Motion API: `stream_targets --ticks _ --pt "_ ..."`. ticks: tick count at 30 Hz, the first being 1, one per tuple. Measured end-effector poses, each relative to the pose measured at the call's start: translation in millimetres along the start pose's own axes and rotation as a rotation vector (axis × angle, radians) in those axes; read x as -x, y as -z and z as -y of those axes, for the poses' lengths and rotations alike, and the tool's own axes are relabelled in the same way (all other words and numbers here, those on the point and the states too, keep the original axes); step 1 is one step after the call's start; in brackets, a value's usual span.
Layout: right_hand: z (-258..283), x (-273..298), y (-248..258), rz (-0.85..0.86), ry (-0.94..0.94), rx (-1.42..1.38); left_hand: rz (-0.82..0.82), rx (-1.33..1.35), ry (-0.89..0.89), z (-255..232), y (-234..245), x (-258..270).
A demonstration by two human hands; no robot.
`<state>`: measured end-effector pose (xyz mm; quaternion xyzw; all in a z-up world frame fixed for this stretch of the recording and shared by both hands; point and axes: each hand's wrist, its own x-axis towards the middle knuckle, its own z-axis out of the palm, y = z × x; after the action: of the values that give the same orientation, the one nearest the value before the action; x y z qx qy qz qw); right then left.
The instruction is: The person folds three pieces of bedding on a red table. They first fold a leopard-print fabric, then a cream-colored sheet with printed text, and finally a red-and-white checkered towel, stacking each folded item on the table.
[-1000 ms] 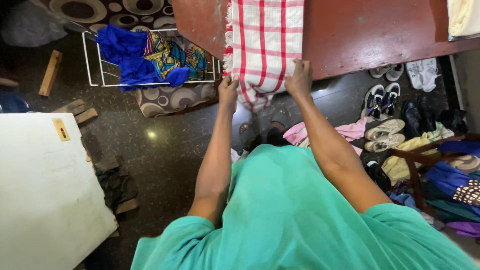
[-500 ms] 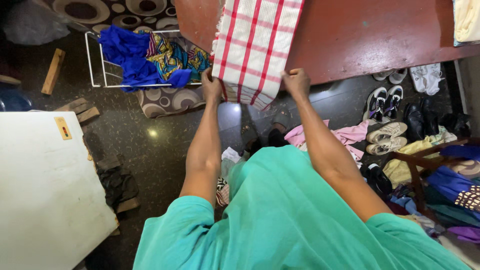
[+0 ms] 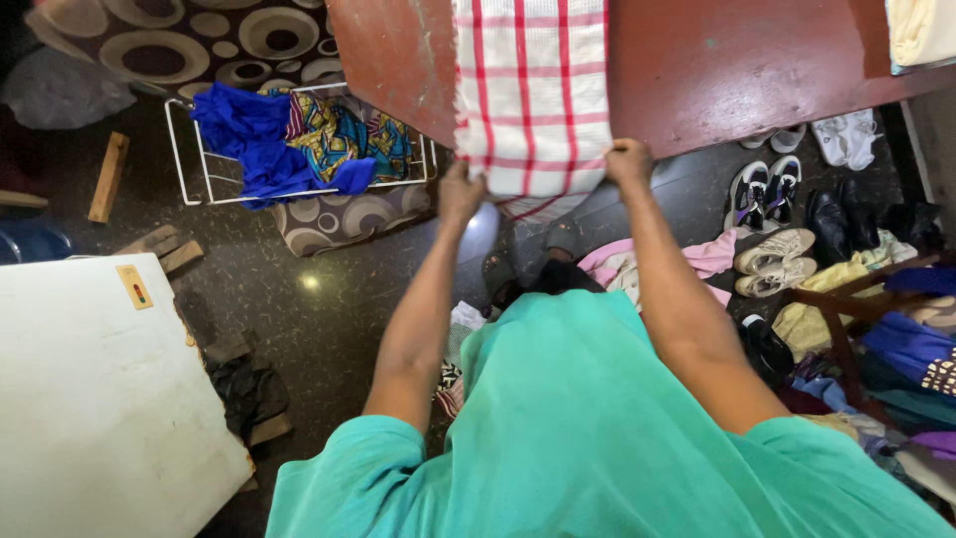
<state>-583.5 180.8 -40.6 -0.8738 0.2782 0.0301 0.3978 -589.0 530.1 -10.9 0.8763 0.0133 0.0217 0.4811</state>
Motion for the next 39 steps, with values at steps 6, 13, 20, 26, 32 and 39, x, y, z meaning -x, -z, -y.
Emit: stream_targets --ticks 6,13,20,26,32,39 --pt "-18.3 -27.7 65.6 0.037 -0.107 -0.090 0.043 0.113 0.329 -32.5 -65.8 36.9" --pt "-26.9 -75.5 72.4 0.319 0.123 -0.149 -0.373 0.034 0.195 -48.9 -95.6 6.6" --pt "5.2 -126.8 39.3 0.319 0.059 -0.284 -0.410 -0.119 0.246 -55.1 -125.5 -31.7" --pt "-0.5 -153.2 59.0 0.396 0.064 -0.597 -0.342 -0.094 0.360 -66.5 -131.1 -57.6" --pt "-34.4 -160.2 96.5 0.418 -0.173 -0.629 -0.295 0.084 0.392 -86.7 -144.5 -101.0" --pt "1.7 -187.6 67.9 0.344 -0.079 -0.534 -0.210 0.000 0.366 -111.4 -145.4 -167.9"
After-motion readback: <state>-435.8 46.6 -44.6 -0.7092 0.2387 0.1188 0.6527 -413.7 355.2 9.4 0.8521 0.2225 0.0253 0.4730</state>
